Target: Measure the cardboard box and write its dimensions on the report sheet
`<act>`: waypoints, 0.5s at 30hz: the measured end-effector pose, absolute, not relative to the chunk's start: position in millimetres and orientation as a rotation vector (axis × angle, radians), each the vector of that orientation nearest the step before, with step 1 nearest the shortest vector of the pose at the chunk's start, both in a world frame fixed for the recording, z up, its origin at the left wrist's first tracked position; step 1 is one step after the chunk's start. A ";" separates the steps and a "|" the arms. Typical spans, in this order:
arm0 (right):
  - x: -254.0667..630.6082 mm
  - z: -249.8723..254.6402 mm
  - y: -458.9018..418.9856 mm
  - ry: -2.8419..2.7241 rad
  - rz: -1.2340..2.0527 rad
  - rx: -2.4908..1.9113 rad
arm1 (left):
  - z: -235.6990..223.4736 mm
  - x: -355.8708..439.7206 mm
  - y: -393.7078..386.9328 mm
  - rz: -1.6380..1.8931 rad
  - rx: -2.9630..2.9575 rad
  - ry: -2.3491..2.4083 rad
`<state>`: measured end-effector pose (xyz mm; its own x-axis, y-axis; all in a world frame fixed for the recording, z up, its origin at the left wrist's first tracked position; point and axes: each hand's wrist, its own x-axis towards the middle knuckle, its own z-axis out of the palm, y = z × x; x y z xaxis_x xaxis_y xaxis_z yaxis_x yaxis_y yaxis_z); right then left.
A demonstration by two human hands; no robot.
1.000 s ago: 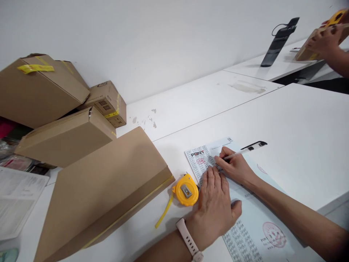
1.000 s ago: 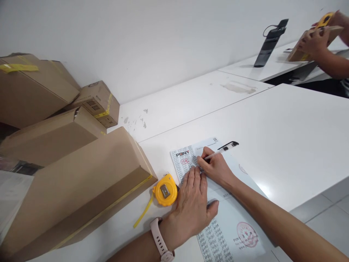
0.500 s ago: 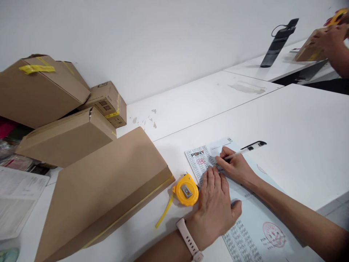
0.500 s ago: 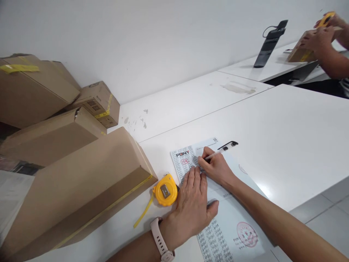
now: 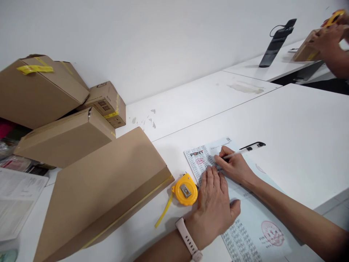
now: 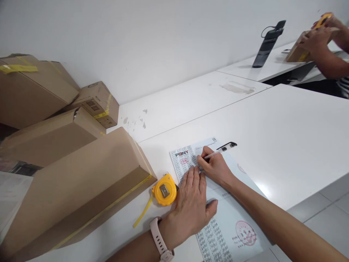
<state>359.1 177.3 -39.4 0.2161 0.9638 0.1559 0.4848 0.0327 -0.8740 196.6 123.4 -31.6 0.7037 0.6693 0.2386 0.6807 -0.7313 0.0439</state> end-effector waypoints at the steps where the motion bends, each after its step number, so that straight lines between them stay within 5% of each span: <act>1: 359.1 -39.3 177.4 -1.400 0.666 -1.589 | -31.4 196.6 123.5 -0.371 -2.857 -1.132; 15: 360.0 -38.9 177.2 -1.392 0.675 -1.603 | -29.4 196.7 124.1 -0.323 -2.874 -1.118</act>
